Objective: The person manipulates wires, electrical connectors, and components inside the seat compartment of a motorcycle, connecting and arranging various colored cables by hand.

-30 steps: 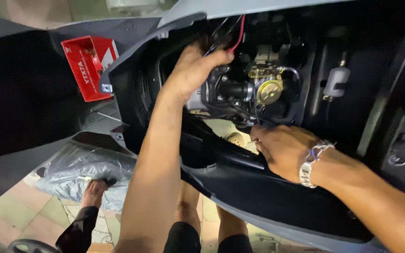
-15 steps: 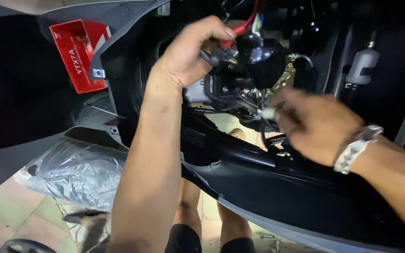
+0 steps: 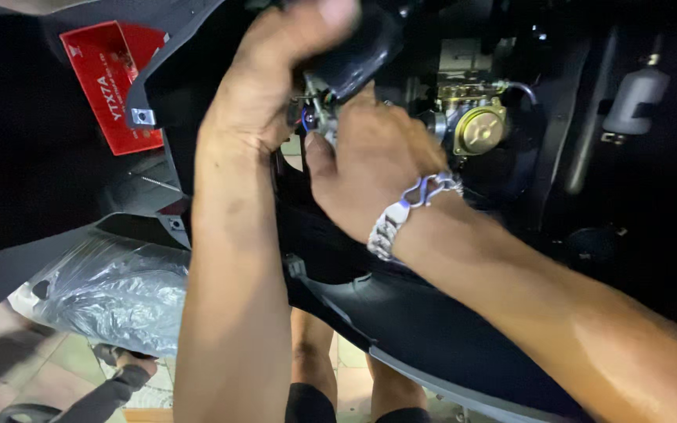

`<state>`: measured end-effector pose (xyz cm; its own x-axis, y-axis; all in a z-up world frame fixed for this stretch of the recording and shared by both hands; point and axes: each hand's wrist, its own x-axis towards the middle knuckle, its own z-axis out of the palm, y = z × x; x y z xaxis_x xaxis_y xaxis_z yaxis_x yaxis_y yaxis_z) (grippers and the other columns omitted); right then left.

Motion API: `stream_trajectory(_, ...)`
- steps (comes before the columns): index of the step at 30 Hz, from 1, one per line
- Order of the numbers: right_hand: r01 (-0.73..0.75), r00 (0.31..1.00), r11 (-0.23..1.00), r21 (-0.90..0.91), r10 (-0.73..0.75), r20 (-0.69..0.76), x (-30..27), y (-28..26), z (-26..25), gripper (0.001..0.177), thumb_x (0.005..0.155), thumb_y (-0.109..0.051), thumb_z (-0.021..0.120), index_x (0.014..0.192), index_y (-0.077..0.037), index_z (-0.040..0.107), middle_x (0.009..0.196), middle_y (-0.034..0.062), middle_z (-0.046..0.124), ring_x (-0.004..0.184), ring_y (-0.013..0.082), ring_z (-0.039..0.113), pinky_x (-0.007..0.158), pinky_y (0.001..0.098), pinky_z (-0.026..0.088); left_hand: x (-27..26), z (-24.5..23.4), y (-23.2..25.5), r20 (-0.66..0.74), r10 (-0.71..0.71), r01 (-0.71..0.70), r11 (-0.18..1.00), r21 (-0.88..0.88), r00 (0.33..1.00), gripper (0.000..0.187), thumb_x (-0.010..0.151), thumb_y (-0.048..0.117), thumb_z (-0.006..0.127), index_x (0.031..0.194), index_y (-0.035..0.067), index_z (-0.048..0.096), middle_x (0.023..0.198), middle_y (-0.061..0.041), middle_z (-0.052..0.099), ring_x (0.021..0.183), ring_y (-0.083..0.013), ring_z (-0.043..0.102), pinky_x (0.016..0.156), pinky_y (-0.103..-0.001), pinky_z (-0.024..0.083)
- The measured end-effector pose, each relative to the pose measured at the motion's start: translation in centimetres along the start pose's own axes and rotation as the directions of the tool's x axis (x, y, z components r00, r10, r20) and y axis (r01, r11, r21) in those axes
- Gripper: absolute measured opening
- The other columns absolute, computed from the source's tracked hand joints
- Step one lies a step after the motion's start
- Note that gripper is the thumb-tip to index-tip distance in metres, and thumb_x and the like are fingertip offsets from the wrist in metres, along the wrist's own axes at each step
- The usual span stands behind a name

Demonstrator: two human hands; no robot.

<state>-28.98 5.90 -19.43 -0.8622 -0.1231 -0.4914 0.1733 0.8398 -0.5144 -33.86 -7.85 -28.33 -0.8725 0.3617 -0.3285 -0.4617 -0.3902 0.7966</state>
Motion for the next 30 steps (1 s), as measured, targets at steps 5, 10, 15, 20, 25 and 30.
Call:
stream_trajectory(5,-0.056,0.954,0.99,-0.129,0.091,0.284,0.4,1.3,0.6,0.034,0.096,-0.031,0.059,0.104,0.001,0.065,0.088,0.0246,0.073,0.083,0.0422,0.073,0.079,0.0526,0.056,0.4,1.2,0.7,0.069,0.149,-0.157,0.728,0.668,0.986,0.054,0.069,0.026,0.09,0.111,0.002,0.065,0.098,-0.004,0.072,0.091,-0.0123,0.073,0.083,-0.028,0.06)
stream_trajectory(10,0.119,0.765,0.935,-0.333,0.128,0.632,-1.2,1.6,3.2,0.027,0.089,-0.024,0.065,0.105,-0.004,0.075,0.105,0.0224,0.072,0.097,0.0391,0.072,0.088,0.0486,0.057,0.3,2.8,-2.0,-0.023,0.736,-0.412,0.404,0.817,0.676,0.041,0.07,0.006,0.09,0.098,-0.004,0.062,0.088,-0.011,0.072,0.074,-0.0172,0.071,0.069,-0.031,0.058)
stream_trajectory(15,0.394,0.609,0.854,-0.341,0.036,0.793,-2.9,2.3,5.2,0.026,0.087,-0.023,0.067,0.101,-0.005,0.078,0.106,0.0204,0.074,0.104,0.035,0.072,0.093,0.0447,0.056,0.7,3.6,-2.4,-0.323,0.54,-0.047,0.562,0.826,0.777,0.033,0.072,0.012,0.09,0.09,-0.001,0.066,0.07,-0.007,0.071,0.056,-0.0141,0.068,0.057,-0.027,0.055)
stream_trajectory(20,0.202,0.742,0.94,-0.276,0.037,0.669,-1.7,2.8,4.2,0.028,0.082,-0.022,0.071,0.101,-0.003,0.076,0.11,0.0234,0.07,0.106,0.0383,0.07,0.094,0.0459,0.056,0.8,3.0,-2.6,-0.206,0.657,-0.204,0.491,0.847,0.725,0.034,0.073,0.01,0.092,0.087,-0.003,0.064,0.072,-0.009,0.071,0.057,-0.0161,0.069,0.057,-0.028,0.055)
stream_trajectory(25,0.145,0.831,0.947,-0.286,0.041,0.555,-0.8,2.5,3.1,0.029,0.083,-0.019,0.069,0.106,-0.002,0.073,0.113,0.0245,0.07,0.106,0.0394,0.069,0.093,0.0476,0.055,0.8,2.4,-3.0,-0.194,0.649,-0.18,0.463,0.868,0.735,0.033,0.072,0.015,0.095,0.081,-0.002,0.068,0.067,-0.009,0.071,0.056,-0.0176,0.068,0.058,-0.031,0.056)
stream_trajectory(30,0.123,0.816,0.869,-0.478,0.186,0.548,0.2,2.5,1.9,0.029,0.09,-0.014,0.065,0.115,-0.005,0.074,0.12,0.0213,0.072,0.11,0.0372,0.072,0.094,0.0475,0.057,0.6,2.7,-2.1,-0.149,0.628,-0.224,0.474,0.851,0.764,0.026,0.068,0.016,0.089,0.079,0.002,0.07,0.067,-0.005,0.071,0.057,-0.0151,0.07,0.057,-0.03,0.056)
